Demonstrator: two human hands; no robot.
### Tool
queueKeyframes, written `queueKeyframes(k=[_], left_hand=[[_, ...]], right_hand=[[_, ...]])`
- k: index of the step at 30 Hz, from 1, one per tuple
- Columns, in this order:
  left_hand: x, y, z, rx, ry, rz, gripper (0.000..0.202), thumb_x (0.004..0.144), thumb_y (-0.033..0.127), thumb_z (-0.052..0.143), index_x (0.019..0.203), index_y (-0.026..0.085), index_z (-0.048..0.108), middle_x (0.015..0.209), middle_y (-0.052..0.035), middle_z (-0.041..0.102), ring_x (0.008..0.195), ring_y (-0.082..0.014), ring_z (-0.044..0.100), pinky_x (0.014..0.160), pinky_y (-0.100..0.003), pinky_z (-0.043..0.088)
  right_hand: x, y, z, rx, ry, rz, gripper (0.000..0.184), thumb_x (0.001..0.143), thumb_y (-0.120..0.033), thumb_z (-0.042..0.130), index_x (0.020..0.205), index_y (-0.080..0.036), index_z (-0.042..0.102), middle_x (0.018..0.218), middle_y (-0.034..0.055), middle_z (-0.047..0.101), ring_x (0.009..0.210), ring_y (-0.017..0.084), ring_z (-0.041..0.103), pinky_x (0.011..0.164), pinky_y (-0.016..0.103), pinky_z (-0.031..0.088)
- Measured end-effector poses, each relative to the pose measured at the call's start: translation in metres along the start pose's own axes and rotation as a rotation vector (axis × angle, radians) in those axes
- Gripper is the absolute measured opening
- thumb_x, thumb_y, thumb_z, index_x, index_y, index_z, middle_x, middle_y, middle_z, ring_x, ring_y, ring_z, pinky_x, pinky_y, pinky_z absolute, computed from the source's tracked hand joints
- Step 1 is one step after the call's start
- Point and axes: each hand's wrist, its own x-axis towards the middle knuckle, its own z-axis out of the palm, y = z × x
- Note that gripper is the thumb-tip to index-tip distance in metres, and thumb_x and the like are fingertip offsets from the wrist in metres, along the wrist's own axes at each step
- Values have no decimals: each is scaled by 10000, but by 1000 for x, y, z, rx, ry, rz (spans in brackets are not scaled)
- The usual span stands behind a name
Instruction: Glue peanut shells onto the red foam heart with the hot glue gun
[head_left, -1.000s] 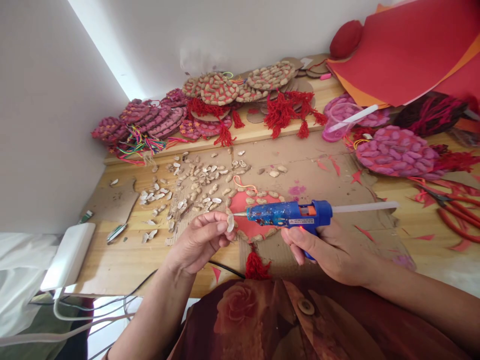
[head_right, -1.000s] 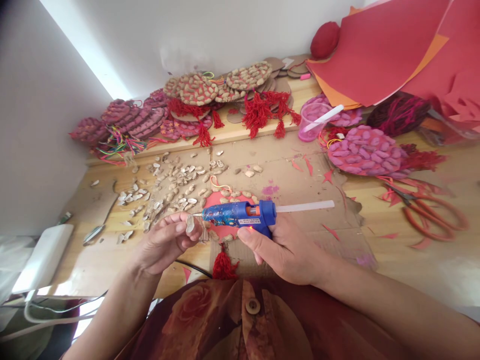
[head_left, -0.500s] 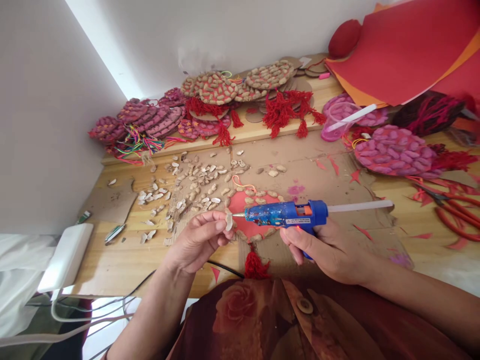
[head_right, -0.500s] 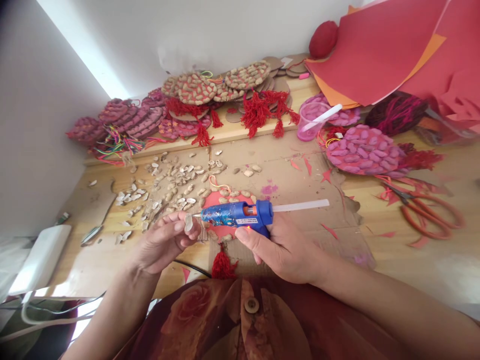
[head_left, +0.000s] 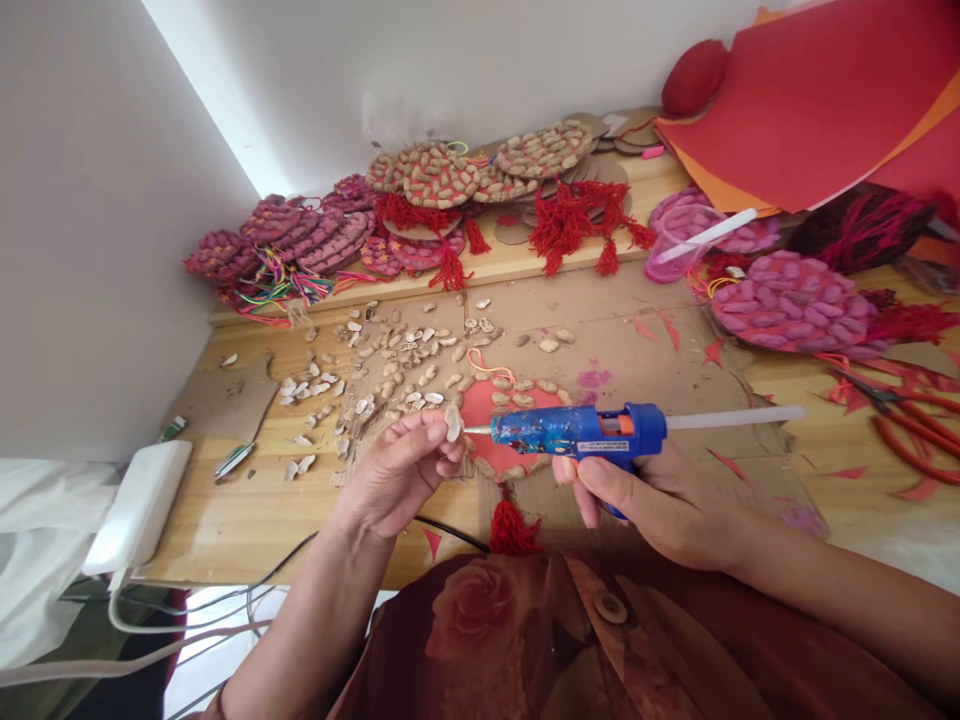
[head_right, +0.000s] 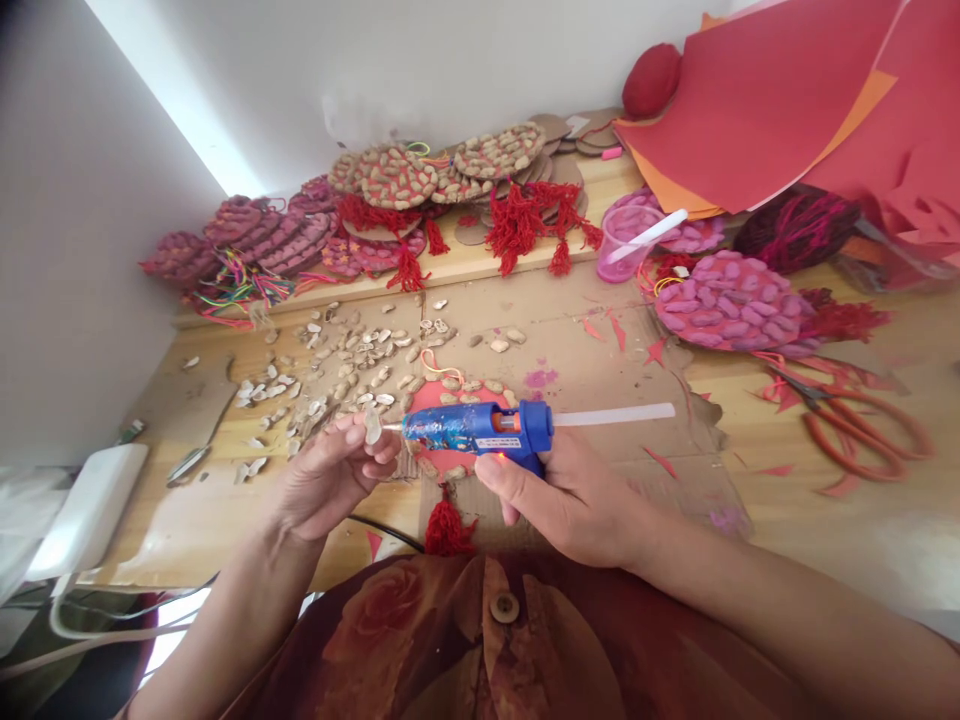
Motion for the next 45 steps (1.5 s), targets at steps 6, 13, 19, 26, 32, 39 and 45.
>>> queueKeyframes(k=[6,13,19,26,32,39,45], left_hand=[[4,-2,7,-68,68,-24,370,561,315,962,659,127,660,591,15,575,565,-72,559,490,-136,419],[6,-5,11,-70,35,-28,367,586,341,951,671,121,670,591,21,568,571,-65,544,498,-132,436],[6,-5,12,-81,15,-28,358,587,326,951,660,117,670,589,22,566,565,-59,540,498,-131,445],[6,-6,11,-84,13,-30,362,594,333,949,661,116,667,597,19,573,563,-57,540,500,-131,451],[7,-6,10,-96,26,-24,367,591,333,954,648,120,661,589,22,562,571,-66,556,505,-139,463],[7,-7,8,-126,47,-27,361,587,313,957,650,123,656,582,31,552,557,-66,552,500,-145,461],[7,-8,7,-122,41,-18,354,599,311,948,670,121,658,587,32,537,557,-64,533,510,-150,458]], right_hand=[[-3,2,0,-10,-80,11,483,1033,-550,388,739,-206,557,623,17,564,594,163,571,578,308,460],[-3,2,-1,-63,-65,0,437,1034,-491,392,743,-208,554,640,24,577,613,175,589,575,310,454],[-2,0,-1,-100,-76,-16,450,1042,-467,384,703,-211,534,622,15,562,591,160,549,565,303,425],[-1,-1,-1,-140,-56,-61,406,1042,-390,409,692,-218,525,622,4,542,578,156,508,557,311,388],[2,-6,-1,-139,-27,-141,338,1023,-274,440,698,-220,518,619,-19,531,570,139,487,565,300,377],[0,-7,-2,-192,-45,-44,360,1024,-310,433,682,-225,503,606,-9,542,557,147,494,542,306,363],[2,-8,-2,-170,-26,-102,337,1018,-289,442,693,-222,506,604,-21,521,552,134,479,546,294,371]])
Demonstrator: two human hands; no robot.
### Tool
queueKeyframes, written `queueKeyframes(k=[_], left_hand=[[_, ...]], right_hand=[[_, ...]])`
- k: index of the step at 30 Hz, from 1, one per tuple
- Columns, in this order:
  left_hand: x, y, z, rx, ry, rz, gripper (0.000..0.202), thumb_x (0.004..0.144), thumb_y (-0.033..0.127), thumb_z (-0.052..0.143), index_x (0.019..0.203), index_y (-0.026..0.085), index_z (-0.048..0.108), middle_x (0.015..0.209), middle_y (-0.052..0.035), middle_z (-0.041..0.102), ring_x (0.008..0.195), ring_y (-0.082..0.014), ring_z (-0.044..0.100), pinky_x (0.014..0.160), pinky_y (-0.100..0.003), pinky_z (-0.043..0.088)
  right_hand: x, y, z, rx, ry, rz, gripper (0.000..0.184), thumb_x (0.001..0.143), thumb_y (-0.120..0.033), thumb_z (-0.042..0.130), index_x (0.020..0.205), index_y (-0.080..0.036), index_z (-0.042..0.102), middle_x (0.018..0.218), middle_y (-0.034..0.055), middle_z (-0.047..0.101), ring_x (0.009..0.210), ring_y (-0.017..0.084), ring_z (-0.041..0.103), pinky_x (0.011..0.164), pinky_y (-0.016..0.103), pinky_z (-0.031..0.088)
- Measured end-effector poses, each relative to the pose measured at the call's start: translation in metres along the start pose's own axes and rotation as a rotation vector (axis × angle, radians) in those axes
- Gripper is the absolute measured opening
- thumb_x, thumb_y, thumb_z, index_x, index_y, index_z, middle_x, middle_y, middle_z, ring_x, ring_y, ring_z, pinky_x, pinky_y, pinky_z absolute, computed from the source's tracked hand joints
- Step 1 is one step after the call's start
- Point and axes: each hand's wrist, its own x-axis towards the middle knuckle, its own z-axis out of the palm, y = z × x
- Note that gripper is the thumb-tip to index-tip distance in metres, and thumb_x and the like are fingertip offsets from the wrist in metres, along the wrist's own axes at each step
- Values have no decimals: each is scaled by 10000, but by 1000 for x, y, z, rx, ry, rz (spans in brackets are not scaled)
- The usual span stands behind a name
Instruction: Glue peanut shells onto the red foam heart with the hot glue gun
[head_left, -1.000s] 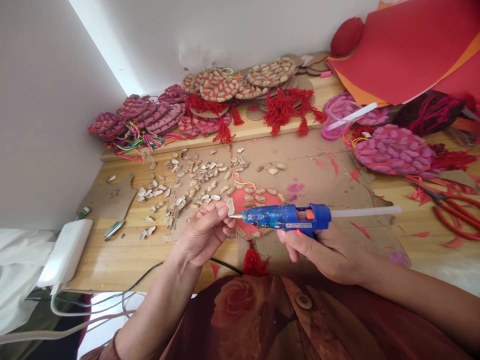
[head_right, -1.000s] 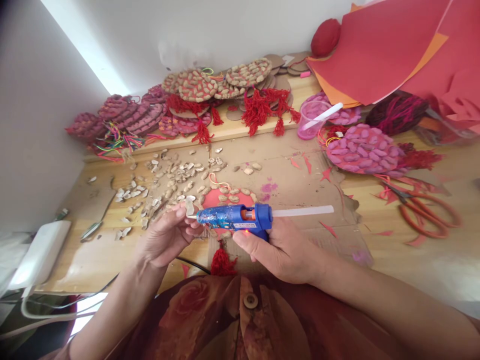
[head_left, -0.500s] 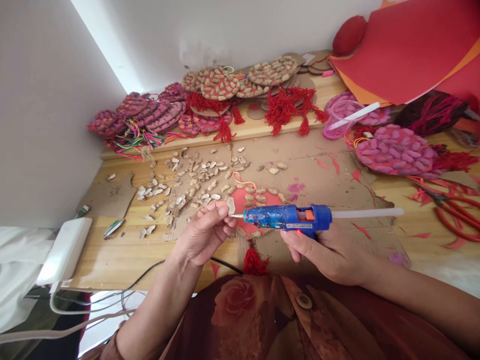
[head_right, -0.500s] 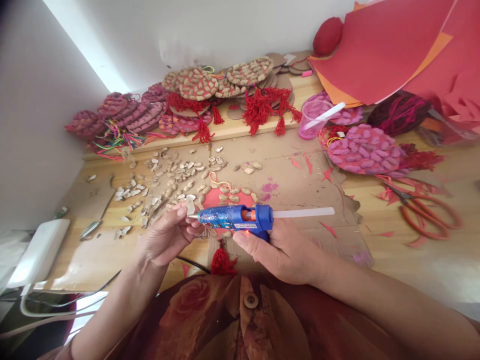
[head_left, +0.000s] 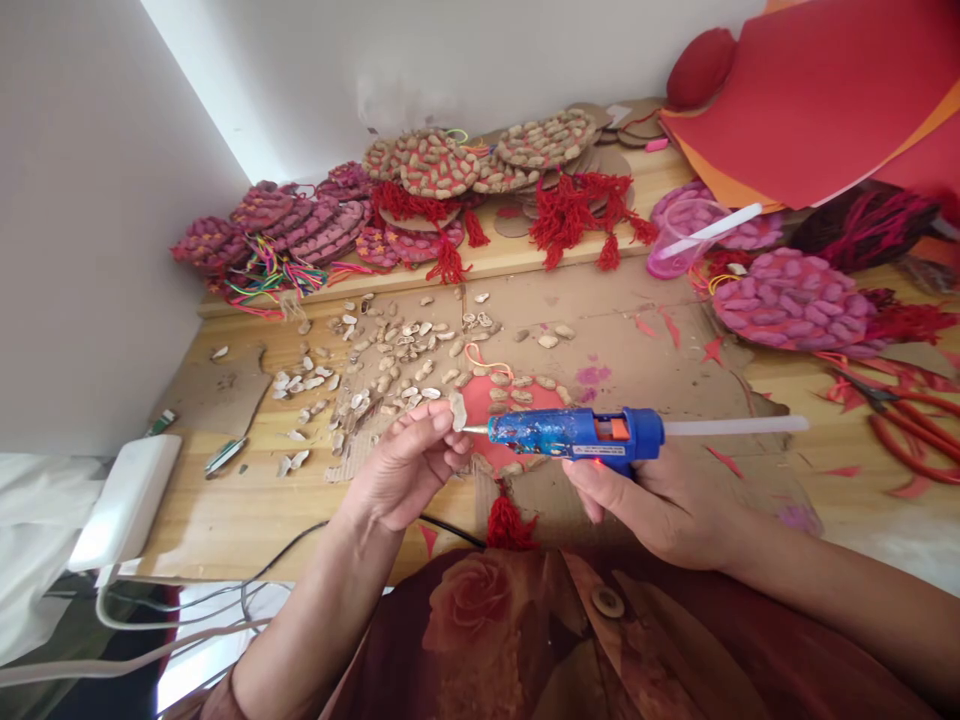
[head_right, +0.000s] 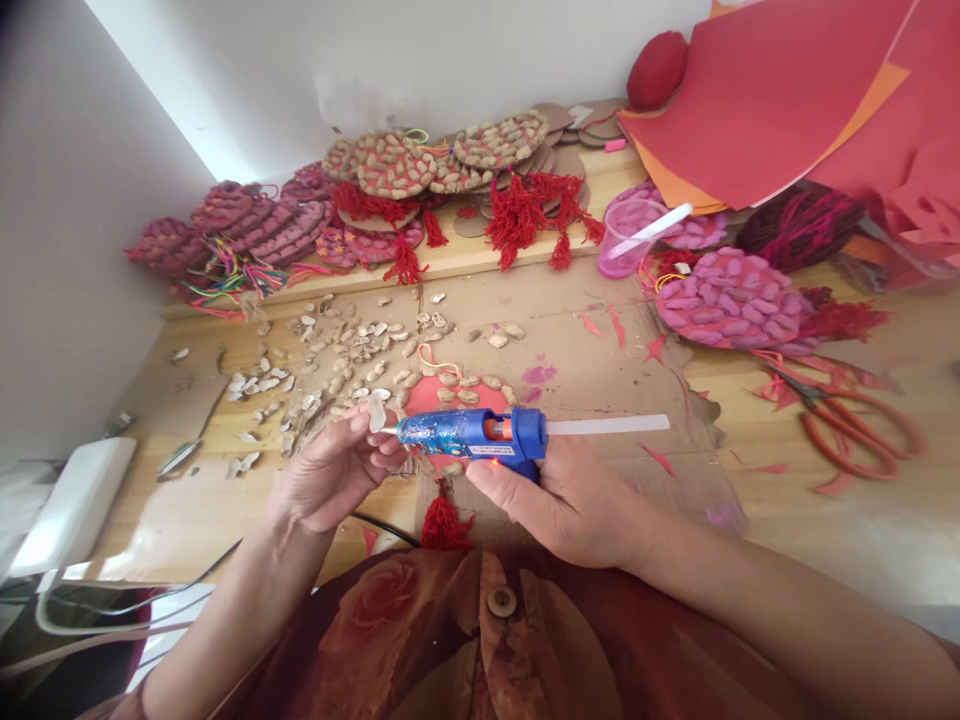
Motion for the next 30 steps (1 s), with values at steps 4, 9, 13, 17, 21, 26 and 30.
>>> queueKeyframes(k=[4,9,13,17,21,26,30], left_hand=[[0,-1,-1,8,-23,11,330,634,317,926,686,127,662,606,32,531,565,-64,521,514,-154,451],[0,-1,-2,2,-23,16,315,647,308,915,699,131,659,612,34,520,568,-65,513,521,-159,446],[1,-2,0,8,-15,16,325,645,312,913,690,138,642,613,36,504,570,-65,504,522,-155,433],[0,5,-1,52,-49,76,337,667,341,899,640,150,624,603,38,471,574,-73,480,535,-173,434],[-2,21,-6,216,-43,237,316,668,390,903,644,159,688,596,16,529,583,-89,482,542,-196,432],[1,29,-4,924,-6,463,138,721,292,866,797,196,803,724,-44,716,641,-135,595,620,-240,456],[9,21,5,1354,-122,647,34,799,221,775,823,225,798,764,-29,715,688,-148,624,668,-252,444]], right_hand=[[2,-3,-1,-5,9,-25,323,1014,-272,444,700,-225,503,608,-24,524,556,134,486,542,288,370],[2,-1,-1,3,14,-12,328,1020,-287,451,703,-223,502,608,-24,531,552,133,487,542,290,377],[0,2,0,5,30,-3,336,1025,-307,461,704,-220,512,612,-25,532,557,132,494,550,292,387],[0,7,2,24,41,20,346,1036,-335,465,714,-216,515,624,-21,551,575,135,524,556,294,393],[5,13,4,96,198,96,358,1049,-416,456,774,-206,549,656,-11,581,577,132,539,556,294,399],[12,19,4,70,356,76,339,1045,-428,475,793,-209,533,715,-19,550,609,125,501,586,292,394],[14,18,3,27,349,44,256,1042,-349,491,832,-214,547,699,-36,493,625,128,472,604,287,389]])
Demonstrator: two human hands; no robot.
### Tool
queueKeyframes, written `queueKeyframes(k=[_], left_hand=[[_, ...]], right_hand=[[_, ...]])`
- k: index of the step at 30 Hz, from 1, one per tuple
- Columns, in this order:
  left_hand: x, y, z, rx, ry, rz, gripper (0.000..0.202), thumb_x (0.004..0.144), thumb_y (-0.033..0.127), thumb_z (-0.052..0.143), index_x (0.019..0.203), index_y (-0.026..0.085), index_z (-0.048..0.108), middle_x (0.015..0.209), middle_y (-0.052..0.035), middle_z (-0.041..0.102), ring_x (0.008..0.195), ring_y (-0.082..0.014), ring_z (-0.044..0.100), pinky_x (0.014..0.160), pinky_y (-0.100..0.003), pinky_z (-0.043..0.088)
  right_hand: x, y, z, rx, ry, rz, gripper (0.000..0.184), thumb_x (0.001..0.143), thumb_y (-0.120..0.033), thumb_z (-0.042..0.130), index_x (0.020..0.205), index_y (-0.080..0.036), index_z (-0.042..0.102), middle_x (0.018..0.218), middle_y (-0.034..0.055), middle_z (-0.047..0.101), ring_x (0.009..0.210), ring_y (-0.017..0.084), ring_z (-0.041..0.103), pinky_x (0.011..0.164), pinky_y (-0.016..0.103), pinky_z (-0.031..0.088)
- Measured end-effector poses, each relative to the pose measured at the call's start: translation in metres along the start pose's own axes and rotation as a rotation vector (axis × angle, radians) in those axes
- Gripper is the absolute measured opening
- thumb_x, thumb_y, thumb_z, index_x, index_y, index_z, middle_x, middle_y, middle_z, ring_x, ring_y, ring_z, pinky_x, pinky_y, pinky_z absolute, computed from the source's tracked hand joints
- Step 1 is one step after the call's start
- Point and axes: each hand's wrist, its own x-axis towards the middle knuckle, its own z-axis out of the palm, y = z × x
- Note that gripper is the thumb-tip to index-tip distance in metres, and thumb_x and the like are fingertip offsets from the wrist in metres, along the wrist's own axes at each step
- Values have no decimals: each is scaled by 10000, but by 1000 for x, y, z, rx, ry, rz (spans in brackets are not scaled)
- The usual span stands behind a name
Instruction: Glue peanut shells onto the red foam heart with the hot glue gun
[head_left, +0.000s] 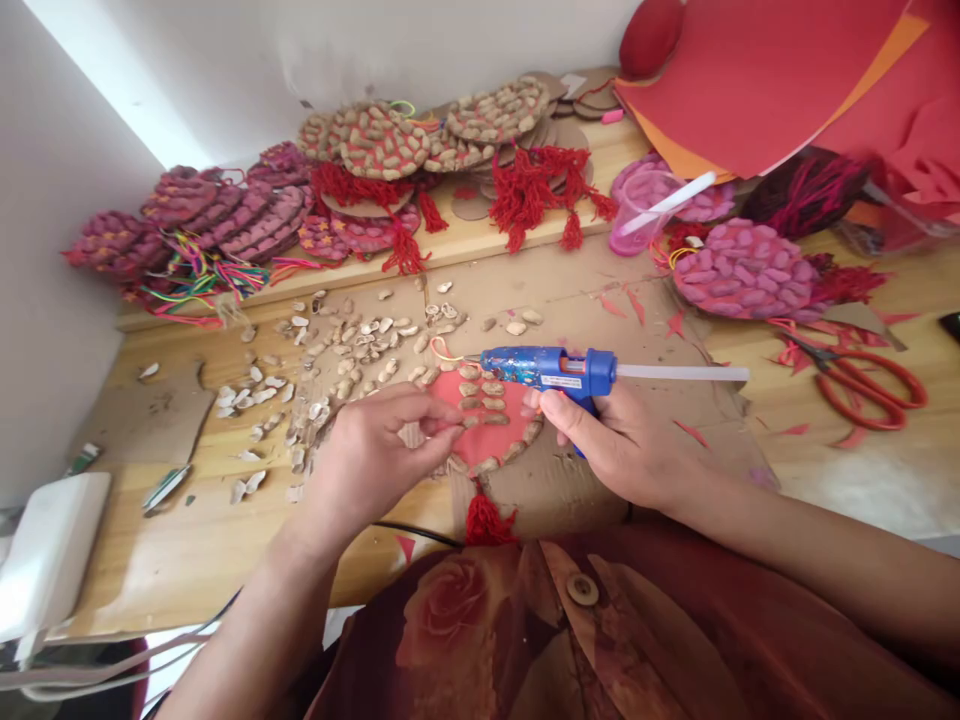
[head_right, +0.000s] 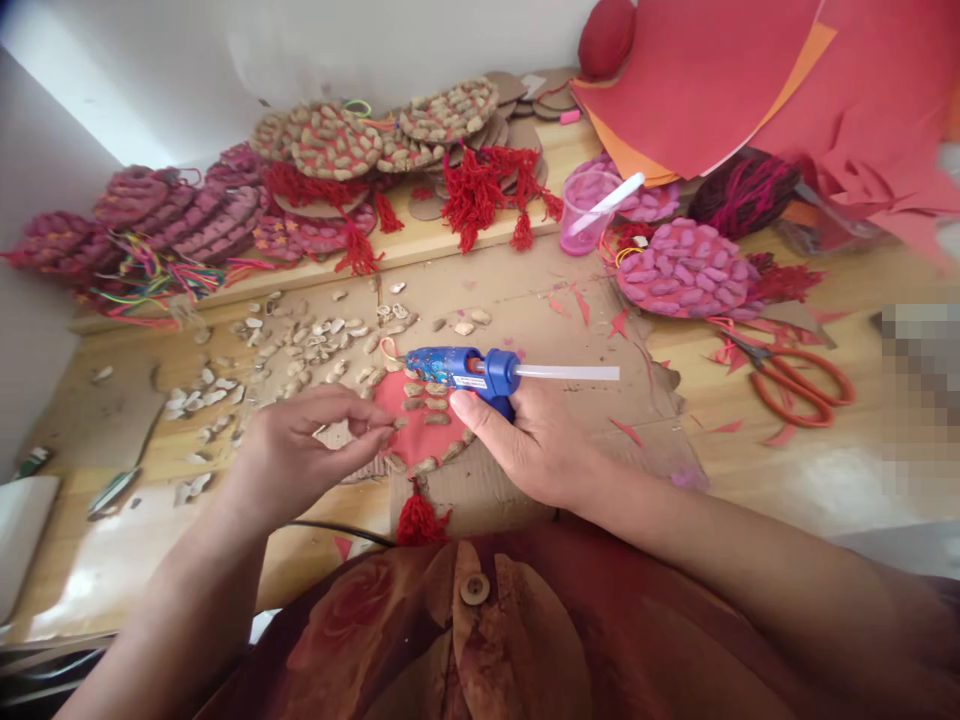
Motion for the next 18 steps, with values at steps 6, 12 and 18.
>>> queueKeyframes(k=[6,12,18], left_hand=[[7,1,12,212,-55,171,127,854,172,672,877,234,780,791,-34,696,716,-169,630,668,-265,432],[8,2,16,369,-83,208,163,866,148,618,901,230,754,814,-34,681,713,-173,621,651,-272,429],[8,0,18,429,-108,222,143,890,158,600,890,203,735,846,-44,684,710,-167,623,648,-272,425]], right_hand=[[-1,5,1,-15,-21,47,320,1049,-410,467,807,-211,531,738,-13,548,649,138,527,619,301,422],[-1,11,2,-34,-11,44,318,1040,-428,479,808,-216,524,800,5,588,697,152,563,657,310,464],[1,8,1,-108,0,25,315,1045,-388,473,788,-211,518,743,-13,545,675,141,520,655,302,424]])
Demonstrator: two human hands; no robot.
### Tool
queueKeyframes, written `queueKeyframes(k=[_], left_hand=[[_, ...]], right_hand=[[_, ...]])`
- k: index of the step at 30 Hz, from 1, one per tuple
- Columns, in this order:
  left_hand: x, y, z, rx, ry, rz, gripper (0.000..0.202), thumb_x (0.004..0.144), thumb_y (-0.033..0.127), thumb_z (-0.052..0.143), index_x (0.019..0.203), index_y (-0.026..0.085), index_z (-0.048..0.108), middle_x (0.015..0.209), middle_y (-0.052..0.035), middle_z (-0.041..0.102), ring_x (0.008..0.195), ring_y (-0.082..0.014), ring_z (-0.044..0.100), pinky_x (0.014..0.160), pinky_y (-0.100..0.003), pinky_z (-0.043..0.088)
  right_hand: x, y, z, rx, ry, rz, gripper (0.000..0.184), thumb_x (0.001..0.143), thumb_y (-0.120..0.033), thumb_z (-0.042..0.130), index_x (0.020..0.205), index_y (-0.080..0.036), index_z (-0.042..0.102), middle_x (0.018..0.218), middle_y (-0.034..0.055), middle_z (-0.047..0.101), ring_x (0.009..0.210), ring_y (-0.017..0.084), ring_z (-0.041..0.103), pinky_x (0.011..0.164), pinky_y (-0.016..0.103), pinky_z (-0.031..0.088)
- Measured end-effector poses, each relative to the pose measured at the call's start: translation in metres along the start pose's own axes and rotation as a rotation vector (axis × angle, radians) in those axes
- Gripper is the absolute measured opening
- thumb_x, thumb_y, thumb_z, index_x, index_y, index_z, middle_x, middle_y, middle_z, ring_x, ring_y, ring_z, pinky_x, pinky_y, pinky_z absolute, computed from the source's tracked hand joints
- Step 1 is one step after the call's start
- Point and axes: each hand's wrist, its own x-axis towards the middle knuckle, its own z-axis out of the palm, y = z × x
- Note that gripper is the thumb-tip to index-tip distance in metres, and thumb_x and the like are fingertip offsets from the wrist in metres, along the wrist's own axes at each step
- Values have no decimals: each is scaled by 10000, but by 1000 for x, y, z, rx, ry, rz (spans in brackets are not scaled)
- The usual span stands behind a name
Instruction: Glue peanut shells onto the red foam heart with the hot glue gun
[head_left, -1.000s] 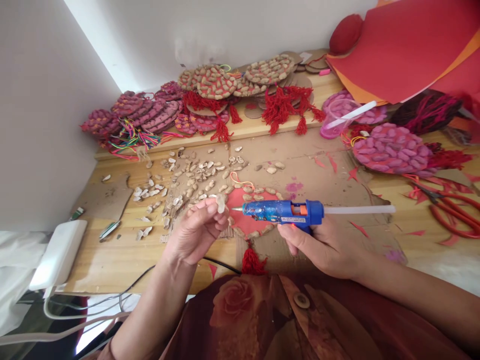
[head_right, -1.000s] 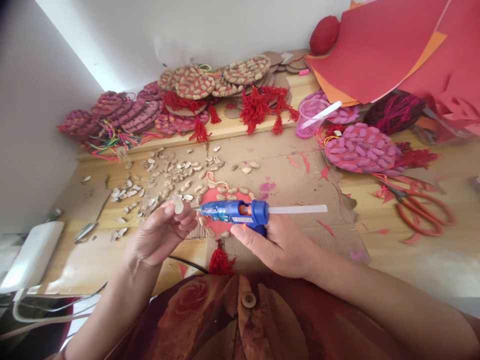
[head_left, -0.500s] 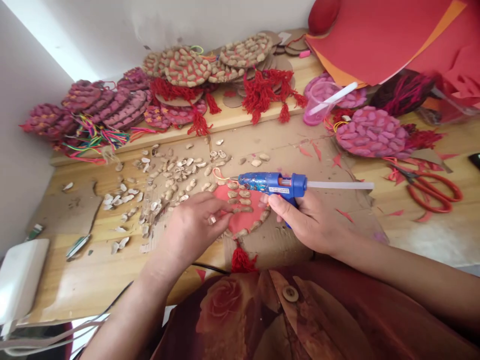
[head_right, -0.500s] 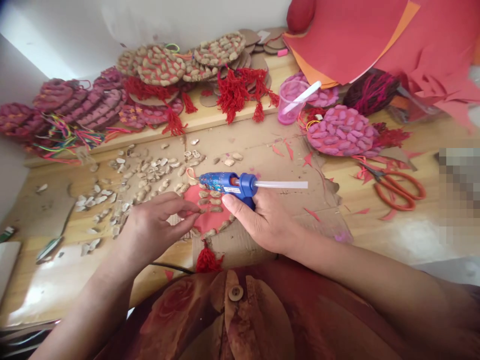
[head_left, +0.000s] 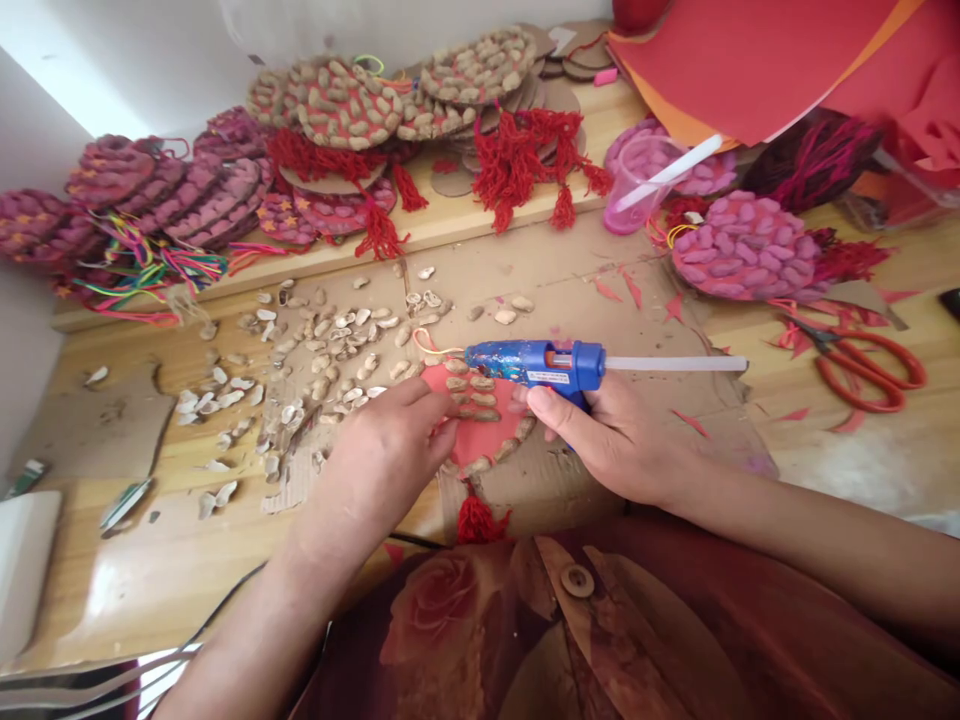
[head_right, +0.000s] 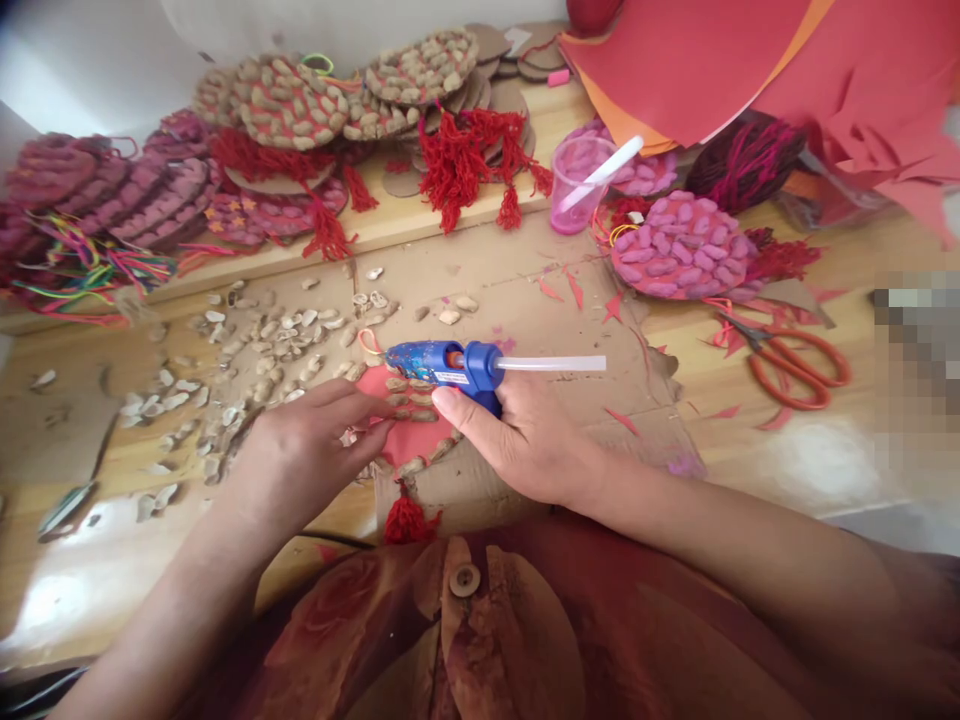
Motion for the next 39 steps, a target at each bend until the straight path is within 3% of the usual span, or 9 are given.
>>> queueKeyframes(k=[18,30,39], left_hand=[[0,0,2,-3,1,-27,127,874,154,622,882,212,733,809,-38,662,702,-179,599,648,-284,385],[0,3,3,-39,-57,-37,201,935,215,620,1056,241,778,923,-65,726,817,-213,676,745,-305,488],[-4,6,5,31,-20,25,196,968,176,574,1047,214,748,890,-45,699,822,-174,680,776,-281,556]], right_hand=[[-1,0,0,27,-17,4,262,1046,-384,481,876,-207,575,770,-11,565,670,140,534,655,293,440],[-1,2,1,35,-10,-15,280,1045,-352,486,807,-213,539,767,-13,564,682,144,559,672,305,465],[1,10,6,135,17,-9,243,1044,-390,503,948,-218,646,880,7,659,799,177,634,749,328,512]])
